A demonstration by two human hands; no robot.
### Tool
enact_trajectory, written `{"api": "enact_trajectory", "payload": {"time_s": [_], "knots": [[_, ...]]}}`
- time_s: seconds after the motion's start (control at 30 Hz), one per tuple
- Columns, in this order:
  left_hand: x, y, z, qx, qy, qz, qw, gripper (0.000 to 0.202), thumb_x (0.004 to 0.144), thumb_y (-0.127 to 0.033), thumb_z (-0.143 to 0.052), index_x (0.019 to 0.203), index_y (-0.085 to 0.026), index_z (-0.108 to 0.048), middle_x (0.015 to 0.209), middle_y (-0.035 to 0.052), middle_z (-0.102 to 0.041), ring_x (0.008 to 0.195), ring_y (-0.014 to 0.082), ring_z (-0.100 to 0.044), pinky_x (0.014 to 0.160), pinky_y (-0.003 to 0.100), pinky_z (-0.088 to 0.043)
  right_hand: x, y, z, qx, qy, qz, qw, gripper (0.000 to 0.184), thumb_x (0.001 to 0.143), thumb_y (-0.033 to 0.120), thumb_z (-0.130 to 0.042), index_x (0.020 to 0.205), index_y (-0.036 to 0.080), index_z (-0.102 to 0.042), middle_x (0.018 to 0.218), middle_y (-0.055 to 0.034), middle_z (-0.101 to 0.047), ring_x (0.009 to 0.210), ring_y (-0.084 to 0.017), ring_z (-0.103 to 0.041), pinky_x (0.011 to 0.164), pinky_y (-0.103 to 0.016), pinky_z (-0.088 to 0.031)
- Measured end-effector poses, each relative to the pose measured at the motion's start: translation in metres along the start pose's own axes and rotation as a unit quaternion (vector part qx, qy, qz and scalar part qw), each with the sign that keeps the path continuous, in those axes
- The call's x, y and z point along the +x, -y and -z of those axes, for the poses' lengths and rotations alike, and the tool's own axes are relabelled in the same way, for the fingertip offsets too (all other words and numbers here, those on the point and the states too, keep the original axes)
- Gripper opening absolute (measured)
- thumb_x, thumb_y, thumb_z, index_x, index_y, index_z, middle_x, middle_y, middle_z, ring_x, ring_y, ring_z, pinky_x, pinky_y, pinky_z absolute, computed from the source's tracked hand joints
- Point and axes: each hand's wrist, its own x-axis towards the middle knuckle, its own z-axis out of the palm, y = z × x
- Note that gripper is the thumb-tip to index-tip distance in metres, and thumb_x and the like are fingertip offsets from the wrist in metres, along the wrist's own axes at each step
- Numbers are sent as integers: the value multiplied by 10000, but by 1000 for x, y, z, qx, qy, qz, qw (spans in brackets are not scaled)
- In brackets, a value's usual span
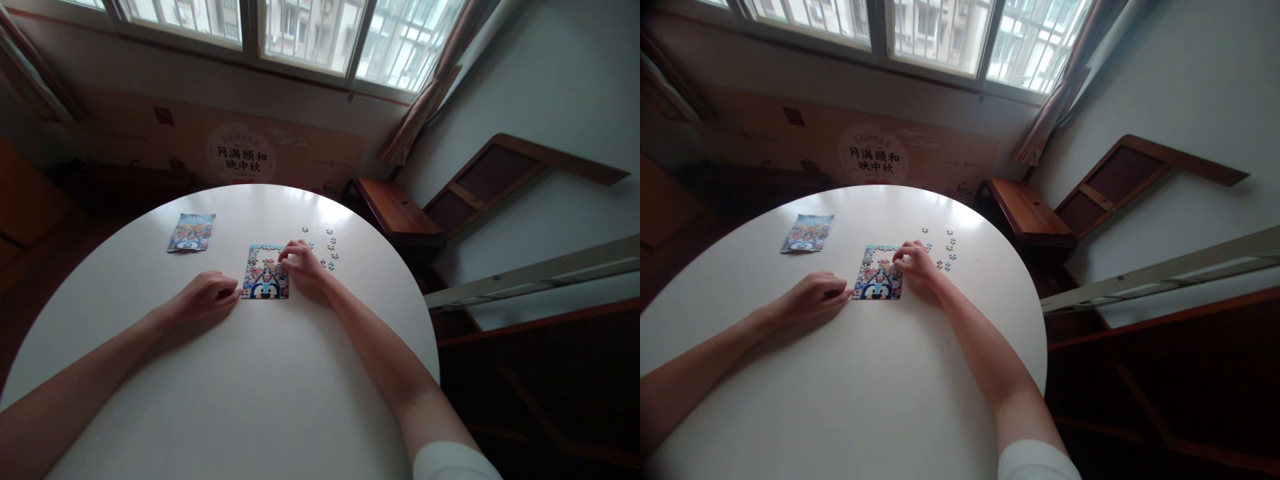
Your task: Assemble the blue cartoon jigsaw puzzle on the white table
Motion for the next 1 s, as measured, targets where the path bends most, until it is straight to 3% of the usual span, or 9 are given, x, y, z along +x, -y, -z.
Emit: {"api": "enact_trajectory", "payload": {"time_s": [0.4, 1.0], "knots": [[0, 0, 1, -1, -5, -3, 1000, 378, 881, -254, -501, 533, -176, -374, 486, -53, -325, 496, 89, -299, 561, 240, -250, 1, 0, -2, -24, 12, 5, 1000, 312, 769, 32, -538, 658, 233, -749, 803, -28, -627, 905, -191, -468, 911, -371, -368], [-1, 1, 0, 8, 1, -4, 1000, 383, 895, -261, -490, 546, -179, -357, 499, -56, -305, 498, 89, -292, 569, 248, -250, 0, 1, -1, -26, 10, 7, 1000, 337, 772, 13, -536, 734, 262, -761, 860, -32, -585, 941, -192, -446, 930, -375, -377]]}}
